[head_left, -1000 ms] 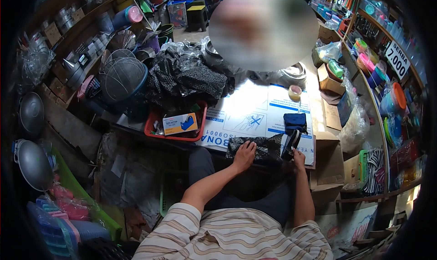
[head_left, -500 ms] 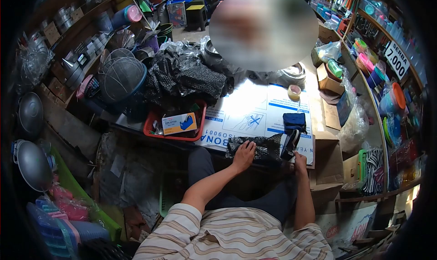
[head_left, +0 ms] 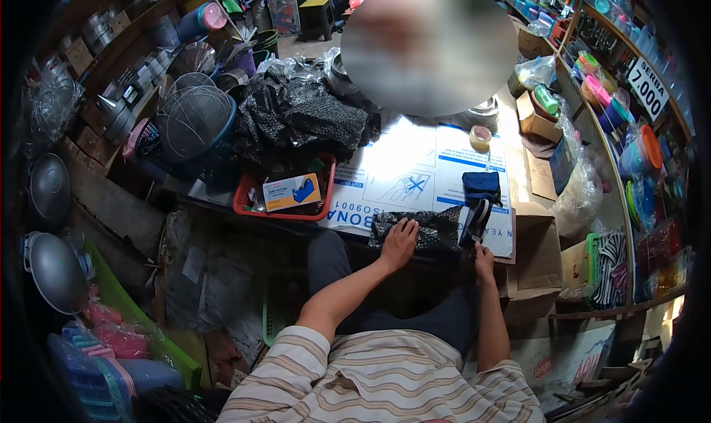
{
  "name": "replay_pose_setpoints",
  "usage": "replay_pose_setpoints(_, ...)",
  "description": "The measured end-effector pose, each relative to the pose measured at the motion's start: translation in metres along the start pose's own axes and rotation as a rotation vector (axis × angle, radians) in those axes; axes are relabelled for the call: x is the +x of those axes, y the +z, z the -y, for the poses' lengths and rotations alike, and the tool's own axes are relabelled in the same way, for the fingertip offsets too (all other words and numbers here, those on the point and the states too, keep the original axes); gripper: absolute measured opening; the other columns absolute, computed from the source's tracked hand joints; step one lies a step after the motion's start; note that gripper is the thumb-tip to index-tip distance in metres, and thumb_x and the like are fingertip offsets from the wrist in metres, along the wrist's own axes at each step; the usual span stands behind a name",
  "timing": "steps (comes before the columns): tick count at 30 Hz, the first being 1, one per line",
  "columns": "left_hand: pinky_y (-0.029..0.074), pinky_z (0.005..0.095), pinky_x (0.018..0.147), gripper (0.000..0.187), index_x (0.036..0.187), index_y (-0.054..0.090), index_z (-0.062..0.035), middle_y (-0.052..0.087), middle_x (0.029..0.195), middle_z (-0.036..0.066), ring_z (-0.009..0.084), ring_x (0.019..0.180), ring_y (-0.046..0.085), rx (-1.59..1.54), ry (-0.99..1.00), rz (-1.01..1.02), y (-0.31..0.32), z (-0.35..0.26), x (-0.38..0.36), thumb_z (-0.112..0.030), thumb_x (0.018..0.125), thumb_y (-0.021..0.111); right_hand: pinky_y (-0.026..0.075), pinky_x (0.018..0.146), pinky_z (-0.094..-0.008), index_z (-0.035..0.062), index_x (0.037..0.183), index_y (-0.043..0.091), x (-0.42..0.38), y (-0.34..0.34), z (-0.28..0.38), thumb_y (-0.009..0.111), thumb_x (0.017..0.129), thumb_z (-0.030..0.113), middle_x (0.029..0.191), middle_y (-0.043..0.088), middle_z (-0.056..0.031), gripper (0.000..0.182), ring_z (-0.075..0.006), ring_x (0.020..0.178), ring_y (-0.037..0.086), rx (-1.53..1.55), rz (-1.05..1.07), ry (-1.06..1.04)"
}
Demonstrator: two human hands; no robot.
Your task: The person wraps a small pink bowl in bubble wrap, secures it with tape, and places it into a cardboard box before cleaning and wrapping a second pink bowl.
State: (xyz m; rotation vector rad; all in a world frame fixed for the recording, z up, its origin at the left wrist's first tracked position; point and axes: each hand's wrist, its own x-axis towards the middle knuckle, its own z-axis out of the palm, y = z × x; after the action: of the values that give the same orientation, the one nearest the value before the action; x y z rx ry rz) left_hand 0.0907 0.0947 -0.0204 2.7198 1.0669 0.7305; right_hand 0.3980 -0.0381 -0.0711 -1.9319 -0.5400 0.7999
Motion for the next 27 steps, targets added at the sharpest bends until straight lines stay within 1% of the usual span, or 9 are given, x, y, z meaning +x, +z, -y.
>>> replay_pose_setpoints(1, 0.047, 0.0453, 0.116, 0.050, 0.146, 0.061, 0.0006, 0.061, 0.146, 0.014, 0.0348, 0.140, 0.054, -0.003, 0.001, 0.004, 0.000, 0.000, -0.001, -0.016, 0.098, 0.064, 0.052, 0.081, -0.0332, -0.0043, 0.110, 0.075, -0.003, -0.001, 0.003, 0.067, 0.110, 0.045, 0.094, 0.072, -0.0055, 0.050, -0.0143, 0.087, 0.062, 0.002, -0.018, -0.004)
replay_pose_setpoints(5, 0.046, 0.0462, 0.116, 0.050, 0.146, 0.060, 0.0012, 0.061, 0.146, 0.015, 0.0354, 0.140, 0.054, -0.007, 0.008, -0.003, 0.000, 0.000, 0.000, -0.016, 0.099, 0.064, 0.052, 0.081, -0.0338, -0.0058, 0.110, 0.074, 0.006, -0.004, -0.004, 0.068, 0.110, 0.045, 0.095, 0.073, -0.0064, 0.051, -0.0148, 0.088, 0.062, -0.110, -0.019, -0.060)
replay_pose_setpoints(8, 0.046, 0.0465, 0.116, 0.049, 0.145, 0.061, 0.0015, 0.061, 0.146, 0.015, 0.0357, 0.140, 0.054, -0.011, 0.011, -0.011, 0.003, 0.002, -0.001, -0.016, 0.099, 0.063, 0.053, 0.082, -0.0342, -0.0058, 0.109, 0.074, 0.010, -0.004, -0.010, 0.069, 0.109, 0.044, 0.095, 0.074, -0.0082, 0.050, -0.0162, 0.088, 0.064, -0.125, -0.044, -0.085)
replay_pose_setpoints(11, 0.046, 0.0466, 0.116, 0.048, 0.145, 0.062, 0.0016, 0.062, 0.145, 0.016, 0.0357, 0.140, 0.054, -0.013, 0.012, -0.027, 0.003, 0.001, -0.001, -0.016, 0.100, 0.063, 0.053, 0.083, -0.0347, -0.0063, 0.110, 0.074, 0.005, -0.001, -0.001, 0.071, 0.108, 0.043, 0.096, 0.075, -0.0105, 0.049, -0.0178, 0.089, 0.066, -0.198, -0.062, -0.113)
replay_pose_setpoints(13, 0.046, 0.0466, 0.116, 0.048, 0.144, 0.063, 0.0015, 0.063, 0.145, 0.016, 0.0356, 0.140, 0.054, -0.014, 0.011, -0.034, 0.001, 0.000, -0.001, -0.016, 0.100, 0.063, 0.055, 0.081, -0.0391, -0.0063, 0.106, 0.075, 0.004, 0.000, -0.001, 0.074, 0.105, 0.039, 0.091, 0.077, -0.0153, 0.045, -0.0236, 0.086, 0.072, -0.197, -0.118, -0.144)
replay_pose_setpoints(16, 0.049, 0.0472, 0.113, 0.047, 0.144, 0.062, 0.0014, 0.064, 0.145, 0.016, 0.0362, 0.139, 0.054, -0.003, 0.023, -0.035, 0.001, 0.001, -0.001, -0.017, 0.101, 0.065, 0.055, 0.080, -0.0386, -0.0058, 0.103, 0.074, 0.003, 0.001, 0.000, 0.073, 0.105, 0.037, 0.090, 0.077, -0.0143, 0.042, -0.0230, 0.085, 0.072, -0.200, -0.124, -0.198)
replay_pose_setpoints(18, 0.046, 0.0462, 0.116, 0.047, 0.145, 0.063, 0.0004, 0.063, 0.146, 0.015, 0.0346, 0.140, 0.054, 0.002, 0.013, -0.032, 0.003, 0.001, -0.002, -0.016, 0.101, 0.062, 0.056, 0.081, -0.0388, -0.0055, 0.103, 0.074, -0.006, 0.002, 0.010, 0.073, 0.105, 0.036, 0.090, 0.077, -0.0144, 0.042, -0.0230, 0.085, 0.072, -0.203, -0.134, -0.194)
replay_pose_setpoints(23, 0.046, 0.0460, 0.116, 0.047, 0.145, 0.063, 0.0000, 0.062, 0.147, 0.014, 0.0346, 0.141, 0.054, 0.021, 0.012, -0.017, 0.004, 0.001, -0.003, -0.017, 0.101, 0.062, 0.056, 0.081, -0.0398, -0.0044, 0.101, 0.074, -0.014, 0.000, 0.020, 0.074, 0.105, 0.035, 0.090, 0.077, -0.0147, 0.040, -0.0239, 0.086, 0.073, -0.230, -0.139, -0.204)
replay_pose_setpoints(27, 0.046, 0.0459, 0.116, 0.048, 0.146, 0.062, -0.0003, 0.061, 0.147, 0.014, 0.0339, 0.142, 0.053, 0.027, 0.007, -0.003, 0.003, 0.000, -0.002, -0.017, 0.101, 0.062, 0.057, 0.083, -0.0422, -0.0023, 0.100, 0.074, -0.006, -0.001, 0.010, 0.074, 0.104, 0.035, 0.093, 0.078, -0.0166, 0.037, -0.0293, 0.089, 0.076, -0.254, -0.164, -0.243)
